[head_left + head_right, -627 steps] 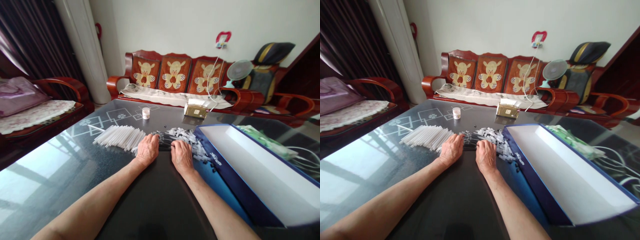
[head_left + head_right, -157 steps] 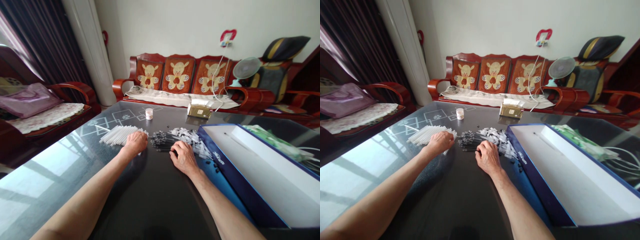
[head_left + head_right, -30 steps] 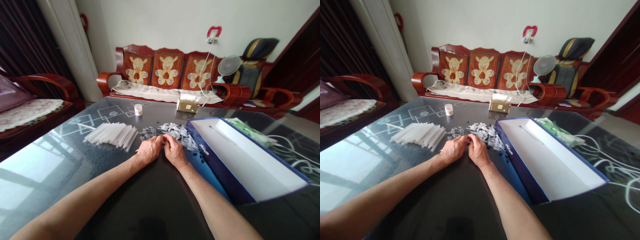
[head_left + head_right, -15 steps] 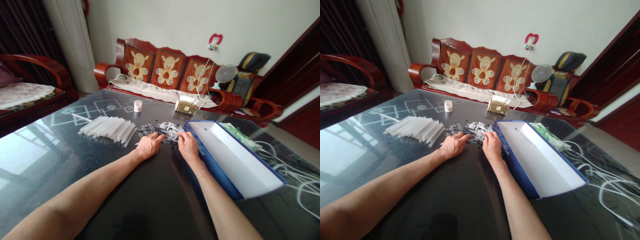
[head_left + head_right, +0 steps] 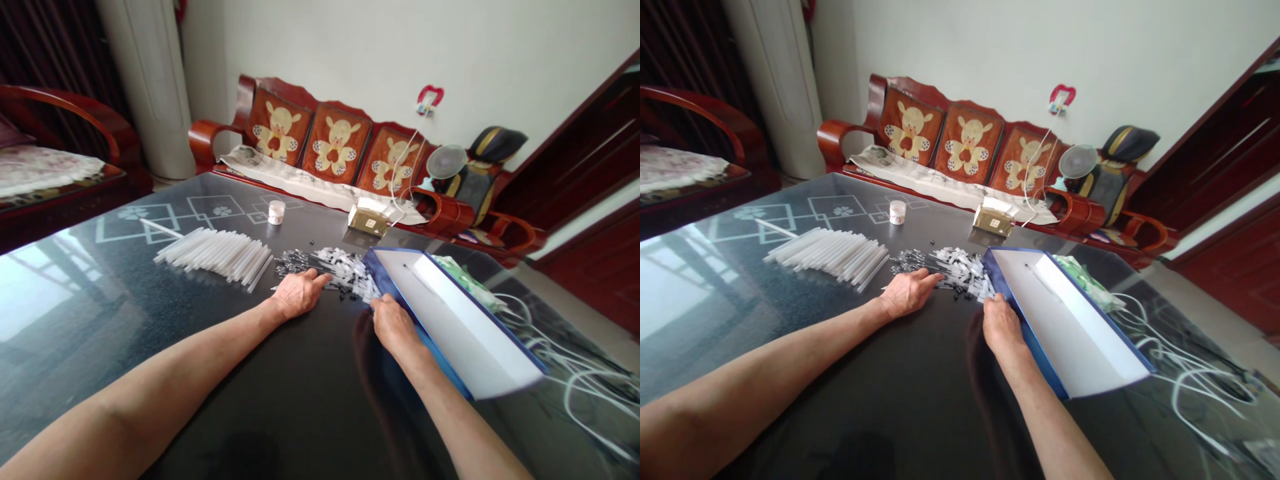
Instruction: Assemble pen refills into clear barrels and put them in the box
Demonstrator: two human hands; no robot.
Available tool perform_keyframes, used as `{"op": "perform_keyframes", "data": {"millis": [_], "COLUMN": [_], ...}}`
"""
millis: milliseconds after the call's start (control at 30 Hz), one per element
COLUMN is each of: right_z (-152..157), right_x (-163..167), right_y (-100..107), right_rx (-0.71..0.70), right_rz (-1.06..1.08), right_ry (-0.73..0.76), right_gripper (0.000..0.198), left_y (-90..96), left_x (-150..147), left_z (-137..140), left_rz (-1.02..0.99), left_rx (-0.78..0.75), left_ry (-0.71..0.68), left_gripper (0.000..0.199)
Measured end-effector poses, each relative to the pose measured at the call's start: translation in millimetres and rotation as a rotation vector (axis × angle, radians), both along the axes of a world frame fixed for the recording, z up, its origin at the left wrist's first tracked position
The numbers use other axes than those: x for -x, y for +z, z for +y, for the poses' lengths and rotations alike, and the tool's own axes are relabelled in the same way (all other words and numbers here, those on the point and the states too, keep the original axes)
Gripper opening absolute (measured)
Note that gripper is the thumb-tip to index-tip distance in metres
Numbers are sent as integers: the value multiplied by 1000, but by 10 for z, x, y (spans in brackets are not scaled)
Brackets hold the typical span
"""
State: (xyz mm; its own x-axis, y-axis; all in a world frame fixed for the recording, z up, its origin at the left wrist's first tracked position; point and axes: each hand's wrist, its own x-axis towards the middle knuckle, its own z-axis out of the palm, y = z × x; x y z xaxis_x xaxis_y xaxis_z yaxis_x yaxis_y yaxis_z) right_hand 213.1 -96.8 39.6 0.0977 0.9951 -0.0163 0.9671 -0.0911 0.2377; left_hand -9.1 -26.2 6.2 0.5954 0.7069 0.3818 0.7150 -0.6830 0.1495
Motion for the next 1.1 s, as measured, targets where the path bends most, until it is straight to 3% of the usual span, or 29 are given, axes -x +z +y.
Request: {"op": "perform_keyframes", "data": {"millis": [233, 367, 533, 667, 833, 1100], "right_z": [47, 33, 326, 622, 697, 711], "right_x": [33, 98, 367, 597, 664, 672], "right_y": [85, 112, -58, -365, -580, -566], "right_rx": [87, -59, -444, -571, -564, -504], "right_rz": [-7, 90, 753, 1151, 1318, 1431], "right_ry": [-80, -12, 325, 357, 368, 323], "right_gripper": [34, 30, 16, 18, 21, 19], "left_y": [-35, -32, -36, -38, -25, -34], "left_x": [-17, -21, -33, -35, -26, -22], "left_z": [33, 37, 31, 33, 34, 47], "left_rz": [-51, -56, -86, -122, -121, -95], "left_rx": [10, 11, -6, -19, -35, -29], "left_ry": [15, 15, 33, 144, 202, 196], "left_gripper": [38, 37, 33, 33, 31, 31]}}
